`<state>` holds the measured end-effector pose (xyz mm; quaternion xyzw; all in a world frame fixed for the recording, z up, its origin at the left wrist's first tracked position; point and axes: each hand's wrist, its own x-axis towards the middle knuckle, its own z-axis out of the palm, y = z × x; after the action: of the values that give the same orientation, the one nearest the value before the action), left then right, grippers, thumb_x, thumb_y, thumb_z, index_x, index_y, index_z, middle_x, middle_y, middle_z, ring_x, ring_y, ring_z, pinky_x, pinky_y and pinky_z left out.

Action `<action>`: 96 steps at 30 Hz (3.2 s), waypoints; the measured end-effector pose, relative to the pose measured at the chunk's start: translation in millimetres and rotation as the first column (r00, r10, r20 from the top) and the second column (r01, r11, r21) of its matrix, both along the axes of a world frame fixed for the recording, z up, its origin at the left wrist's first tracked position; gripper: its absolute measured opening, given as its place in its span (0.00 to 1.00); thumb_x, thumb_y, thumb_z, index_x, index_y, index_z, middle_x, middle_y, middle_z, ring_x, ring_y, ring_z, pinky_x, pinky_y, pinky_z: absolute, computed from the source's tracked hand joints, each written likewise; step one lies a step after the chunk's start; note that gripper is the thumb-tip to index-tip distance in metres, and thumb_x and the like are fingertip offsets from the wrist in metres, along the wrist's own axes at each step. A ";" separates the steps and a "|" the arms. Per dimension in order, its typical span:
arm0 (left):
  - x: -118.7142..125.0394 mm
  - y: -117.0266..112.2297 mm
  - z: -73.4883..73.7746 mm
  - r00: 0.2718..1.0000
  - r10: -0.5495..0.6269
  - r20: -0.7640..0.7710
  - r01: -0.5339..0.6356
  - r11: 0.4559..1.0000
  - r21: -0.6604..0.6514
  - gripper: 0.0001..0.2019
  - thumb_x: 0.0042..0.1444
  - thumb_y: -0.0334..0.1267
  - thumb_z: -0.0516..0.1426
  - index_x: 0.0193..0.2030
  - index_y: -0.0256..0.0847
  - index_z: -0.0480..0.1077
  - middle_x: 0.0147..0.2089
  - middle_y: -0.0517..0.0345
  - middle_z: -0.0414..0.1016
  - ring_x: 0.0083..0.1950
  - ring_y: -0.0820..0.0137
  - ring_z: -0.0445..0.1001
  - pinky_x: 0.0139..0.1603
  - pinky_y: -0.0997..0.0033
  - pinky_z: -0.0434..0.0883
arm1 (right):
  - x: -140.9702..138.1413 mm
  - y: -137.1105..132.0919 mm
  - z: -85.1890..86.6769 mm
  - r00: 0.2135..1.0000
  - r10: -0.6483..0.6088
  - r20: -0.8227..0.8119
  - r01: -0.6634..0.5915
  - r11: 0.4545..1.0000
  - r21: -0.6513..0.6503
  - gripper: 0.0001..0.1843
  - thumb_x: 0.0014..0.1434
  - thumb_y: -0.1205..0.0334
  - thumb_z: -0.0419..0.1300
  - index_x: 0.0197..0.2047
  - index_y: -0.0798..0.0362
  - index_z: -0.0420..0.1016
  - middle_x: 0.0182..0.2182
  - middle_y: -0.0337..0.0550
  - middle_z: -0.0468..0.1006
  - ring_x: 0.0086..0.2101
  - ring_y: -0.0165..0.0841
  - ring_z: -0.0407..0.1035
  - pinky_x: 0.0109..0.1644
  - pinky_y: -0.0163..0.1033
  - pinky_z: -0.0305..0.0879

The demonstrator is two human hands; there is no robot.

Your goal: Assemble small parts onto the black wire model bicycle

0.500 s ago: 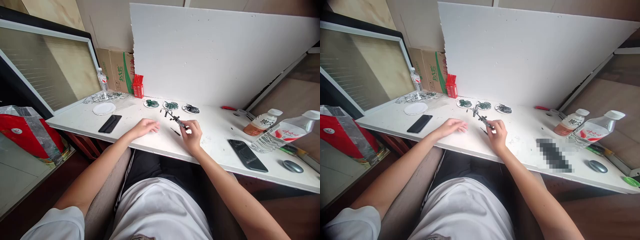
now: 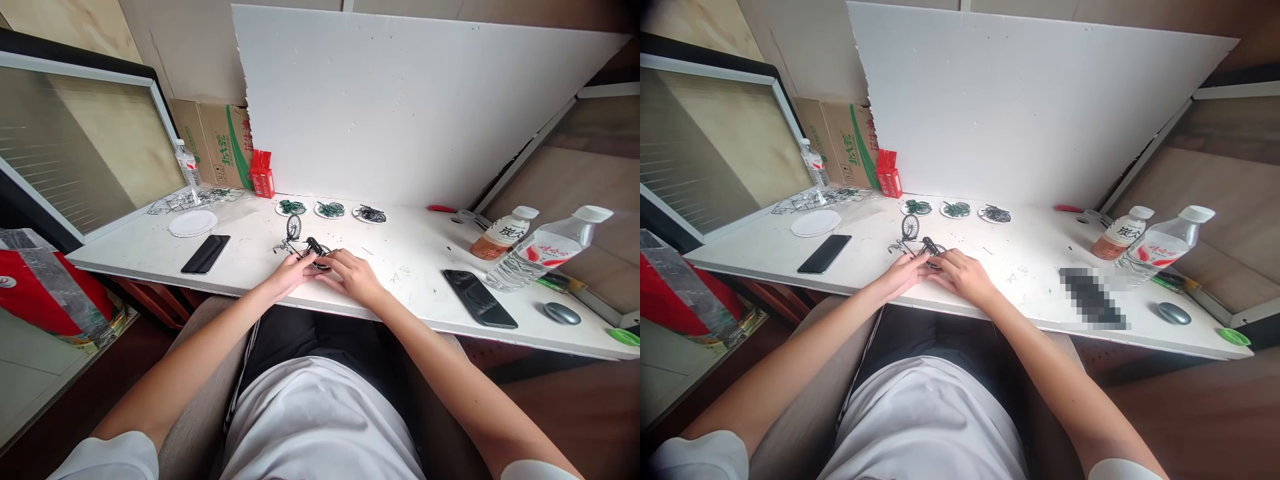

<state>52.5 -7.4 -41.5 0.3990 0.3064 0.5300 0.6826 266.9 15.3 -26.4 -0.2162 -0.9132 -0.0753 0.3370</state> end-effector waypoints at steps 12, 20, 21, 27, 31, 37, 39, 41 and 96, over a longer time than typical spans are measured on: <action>-18.3 9.0 -0.4 0.999 -0.043 0.020 0.044 0.997 -0.066 0.09 0.64 0.33 0.67 0.49 0.34 0.77 0.56 0.38 0.85 0.56 0.53 0.85 0.72 0.39 0.69 | 82.1 69.0 13.6 0.636 -0.680 0.366 0.770 0.528 -0.357 0.14 0.71 0.56 0.60 0.46 0.49 0.87 0.46 0.52 0.85 0.44 0.44 0.76 0.43 0.43 0.68; -18.8 5.1 2.7 0.998 -0.054 -0.011 0.054 0.997 -0.052 0.09 0.64 0.34 0.68 0.48 0.34 0.78 0.55 0.39 0.85 0.58 0.53 0.84 0.72 0.40 0.70 | 84.8 79.8 -4.2 0.668 -0.675 0.313 0.739 0.554 -0.382 0.09 0.65 0.59 0.65 0.36 0.50 0.86 0.35 0.54 0.84 0.37 0.46 0.77 0.41 0.46 0.68; -18.8 4.9 2.8 0.998 -0.058 -0.015 0.057 0.997 -0.049 0.09 0.64 0.35 0.68 0.48 0.34 0.78 0.55 0.39 0.85 0.58 0.53 0.84 0.72 0.40 0.69 | 84.8 81.0 -7.7 0.665 -0.681 0.307 0.744 0.566 -0.355 0.09 0.65 0.60 0.64 0.34 0.51 0.85 0.34 0.55 0.83 0.35 0.46 0.77 0.40 0.46 0.68; -19.2 4.4 2.9 0.997 -0.070 -0.012 0.069 0.997 -0.046 0.09 0.64 0.35 0.68 0.48 0.35 0.77 0.56 0.40 0.84 0.59 0.54 0.84 0.73 0.40 0.69 | 82.0 81.7 -21.6 0.713 -0.669 0.209 0.701 0.674 -0.234 0.10 0.69 0.65 0.57 0.37 0.55 0.79 0.38 0.62 0.81 0.36 0.44 0.74 0.38 0.44 0.67; -20.1 4.6 2.9 0.997 -0.073 -0.003 0.073 0.996 -0.049 0.09 0.64 0.34 0.68 0.48 0.35 0.77 0.56 0.41 0.84 0.58 0.54 0.84 0.73 0.39 0.69 | 74.8 76.6 -16.2 0.855 -0.507 0.109 0.506 0.772 -0.383 0.08 0.70 0.66 0.55 0.41 0.54 0.75 0.41 0.54 0.81 0.36 0.38 0.72 0.42 0.41 0.67; -17.9 6.7 -2.2 1.000 0.014 -0.003 -0.014 1.000 -0.008 0.12 0.61 0.34 0.70 0.49 0.37 0.77 0.54 0.44 0.85 0.56 0.55 0.85 0.71 0.38 0.70 | 66.4 68.4 -13.1 0.928 -0.364 0.079 0.366 0.849 -0.381 0.07 0.68 0.65 0.53 0.42 0.53 0.72 0.39 0.49 0.79 0.34 0.36 0.68 0.43 0.40 0.64; -16.9 7.2 -4.0 0.998 0.058 -0.002 -0.058 0.998 0.022 0.13 0.60 0.33 0.71 0.49 0.37 0.77 0.54 0.46 0.85 0.57 0.56 0.84 0.71 0.38 0.70 | 65.9 67.1 -13.9 0.913 -0.394 0.105 0.403 0.833 -0.379 0.07 0.67 0.65 0.53 0.44 0.53 0.71 0.39 0.49 0.79 0.33 0.37 0.67 0.41 0.41 0.62; -16.6 7.7 -5.0 0.997 0.072 -0.002 -0.071 0.997 0.036 0.14 0.59 0.33 0.71 0.49 0.37 0.77 0.55 0.47 0.84 0.57 0.56 0.84 0.72 0.38 0.70 | 66.2 66.1 -13.4 0.901 -0.418 0.118 0.430 0.820 -0.378 0.07 0.67 0.63 0.52 0.45 0.52 0.70 0.37 0.48 0.78 0.32 0.38 0.65 0.38 0.41 0.60; -15.7 10.4 -7.5 0.997 0.017 -0.078 -0.014 0.999 0.031 0.13 0.60 0.34 0.70 0.50 0.34 0.79 0.53 0.43 0.85 0.53 0.56 0.85 0.67 0.44 0.74 | -3.1 10.5 -7.3 0.773 -0.230 -0.591 -0.492 0.369 -0.788 0.20 0.58 0.41 0.73 0.37 0.50 0.89 0.40 0.47 0.87 0.35 0.36 0.73 0.30 0.37 0.62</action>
<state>36.8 3.0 -49.1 0.4273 0.3279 0.5239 0.6599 263.8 25.9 -33.7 -0.2971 -0.6456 0.5489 0.4401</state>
